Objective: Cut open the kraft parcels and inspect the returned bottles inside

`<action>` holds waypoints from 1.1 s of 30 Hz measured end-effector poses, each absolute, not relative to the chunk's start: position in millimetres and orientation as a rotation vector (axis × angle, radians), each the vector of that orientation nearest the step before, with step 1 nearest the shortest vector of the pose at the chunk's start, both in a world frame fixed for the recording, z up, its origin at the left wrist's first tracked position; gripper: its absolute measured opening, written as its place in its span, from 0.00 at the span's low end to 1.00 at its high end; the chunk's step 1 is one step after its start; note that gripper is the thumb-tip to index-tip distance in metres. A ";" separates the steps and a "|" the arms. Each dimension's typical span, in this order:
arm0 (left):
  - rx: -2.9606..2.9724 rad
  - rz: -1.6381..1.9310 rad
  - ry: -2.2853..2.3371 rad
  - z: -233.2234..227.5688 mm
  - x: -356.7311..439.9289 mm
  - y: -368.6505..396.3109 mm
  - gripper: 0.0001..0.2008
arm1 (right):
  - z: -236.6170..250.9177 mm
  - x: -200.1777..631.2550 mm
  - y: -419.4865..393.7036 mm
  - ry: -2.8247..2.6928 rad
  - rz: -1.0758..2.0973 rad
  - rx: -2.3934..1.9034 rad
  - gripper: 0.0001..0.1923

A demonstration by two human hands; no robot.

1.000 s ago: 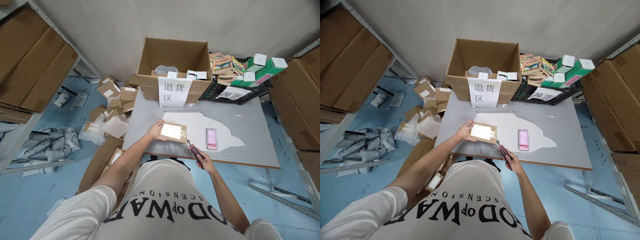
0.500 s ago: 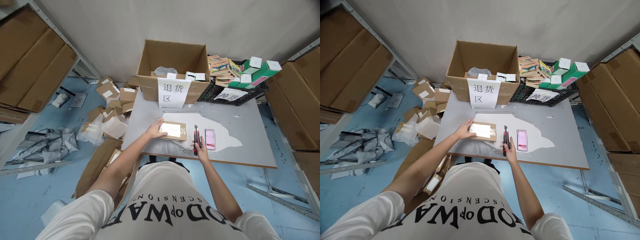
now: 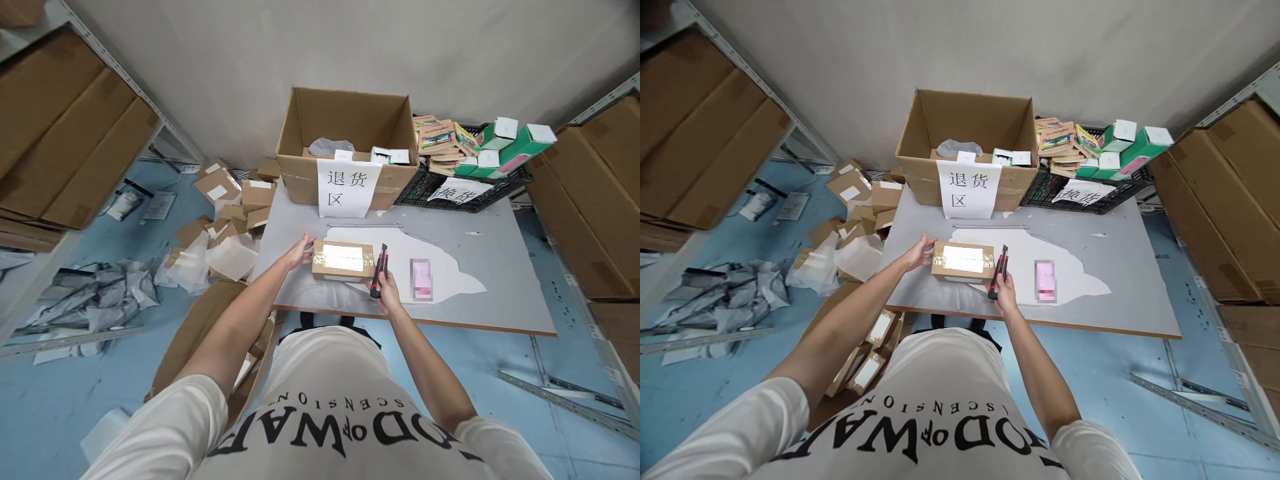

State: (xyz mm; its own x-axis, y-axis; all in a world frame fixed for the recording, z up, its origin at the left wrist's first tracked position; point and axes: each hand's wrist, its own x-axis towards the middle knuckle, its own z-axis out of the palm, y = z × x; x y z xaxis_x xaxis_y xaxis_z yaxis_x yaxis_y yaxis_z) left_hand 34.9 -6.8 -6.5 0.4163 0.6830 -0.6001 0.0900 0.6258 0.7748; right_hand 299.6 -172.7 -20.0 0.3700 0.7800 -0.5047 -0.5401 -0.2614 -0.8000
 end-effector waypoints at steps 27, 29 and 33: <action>0.469 0.816 1.059 -16.1 48.7 -141.9 0.31 | -7.1 350.4 23.8 -0.890 1.582 -1.452 0.13; 0.543 0.751 1.122 -14.0 45.2 -137.4 0.30 | -11.4 346.7 24.9 -0.917 1.553 -1.437 0.14; 0.743 0.605 1.241 -8.7 34.5 -117.7 0.29 | -16.9 342.1 19.7 -0.985 1.403 -1.436 0.16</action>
